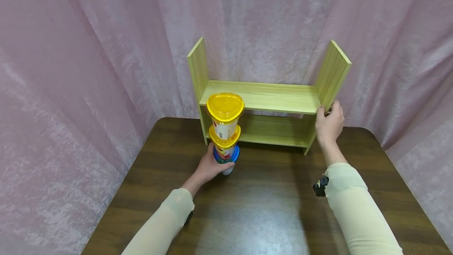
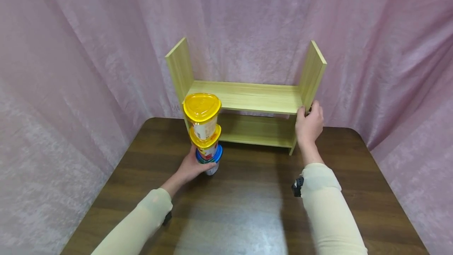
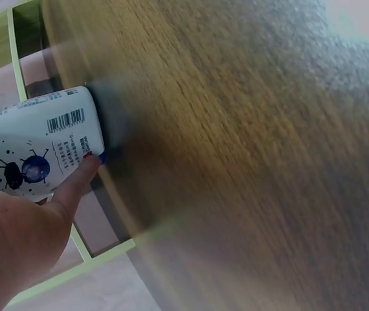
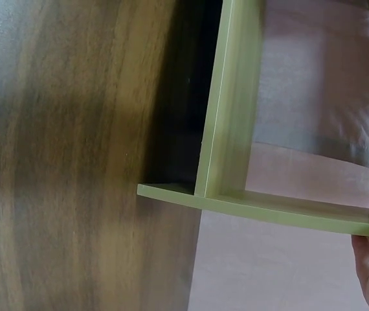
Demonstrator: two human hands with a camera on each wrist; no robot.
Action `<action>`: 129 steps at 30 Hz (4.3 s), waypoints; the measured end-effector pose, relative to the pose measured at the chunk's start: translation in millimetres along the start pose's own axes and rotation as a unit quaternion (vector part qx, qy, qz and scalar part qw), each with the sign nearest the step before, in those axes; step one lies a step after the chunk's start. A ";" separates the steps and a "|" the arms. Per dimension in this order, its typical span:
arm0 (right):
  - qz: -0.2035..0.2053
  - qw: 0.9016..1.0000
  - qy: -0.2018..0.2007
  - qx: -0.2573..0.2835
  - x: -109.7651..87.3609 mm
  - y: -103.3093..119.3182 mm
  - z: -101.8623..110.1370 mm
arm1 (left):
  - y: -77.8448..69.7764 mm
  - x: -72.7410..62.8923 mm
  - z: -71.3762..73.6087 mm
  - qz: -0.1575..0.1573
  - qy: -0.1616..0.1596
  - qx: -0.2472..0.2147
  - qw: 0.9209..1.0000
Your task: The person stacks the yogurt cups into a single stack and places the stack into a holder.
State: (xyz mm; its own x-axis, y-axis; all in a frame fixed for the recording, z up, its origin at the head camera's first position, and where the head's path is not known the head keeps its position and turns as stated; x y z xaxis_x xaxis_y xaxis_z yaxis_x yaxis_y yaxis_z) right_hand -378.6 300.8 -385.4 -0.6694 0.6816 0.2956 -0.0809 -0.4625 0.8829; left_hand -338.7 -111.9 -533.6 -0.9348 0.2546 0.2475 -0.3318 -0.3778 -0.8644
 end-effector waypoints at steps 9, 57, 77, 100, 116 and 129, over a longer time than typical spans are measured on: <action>-0.005 1.000 -0.004 0.007 -3.6 2.6 -1.4 | -2.6 2.8 -1.6 0.009 0.006 0.009 1.000; -0.017 1.000 -0.010 -0.001 -17.2 6.7 -7.2 | -76.9 37.6 -14.9 -0.087 0.044 0.001 0.995; -0.014 1.000 -0.006 -0.001 -20.1 8.7 -13.6 | -119.4 61.5 -5.2 -0.108 0.055 0.036 0.992; -0.002 1.000 0.002 0.006 -29.4 14.8 -21.8 | -160.4 92.0 9.5 -0.123 0.036 0.027 0.991; -0.007 1.000 0.000 0.003 -27.4 6.7 -21.4 | -177.8 108.1 17.5 -0.130 0.027 0.034 0.991; -0.004 1.000 -0.005 0.006 -25.3 5.1 -20.7 | -192.8 120.7 25.2 -0.148 0.013 0.029 0.988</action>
State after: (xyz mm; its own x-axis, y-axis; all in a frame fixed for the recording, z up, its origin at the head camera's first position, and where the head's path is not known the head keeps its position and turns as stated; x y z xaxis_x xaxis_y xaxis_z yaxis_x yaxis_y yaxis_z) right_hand -377.3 269.5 -395.9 -0.6616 0.6909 0.2915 -0.0775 -0.4497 0.8898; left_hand -390.7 -30.7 -326.1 -0.7922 0.3848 0.4737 -0.5978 -0.3328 -0.7293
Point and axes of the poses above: each hand's wrist, its own x-axis towards the middle knuckle, its own z-axis out of the back of the hand, y = z × x, the point moved 7 cm from there along x, towards the middle knuckle, and after that the axes turned 12 degrees about -z, right-handed, at the moved point
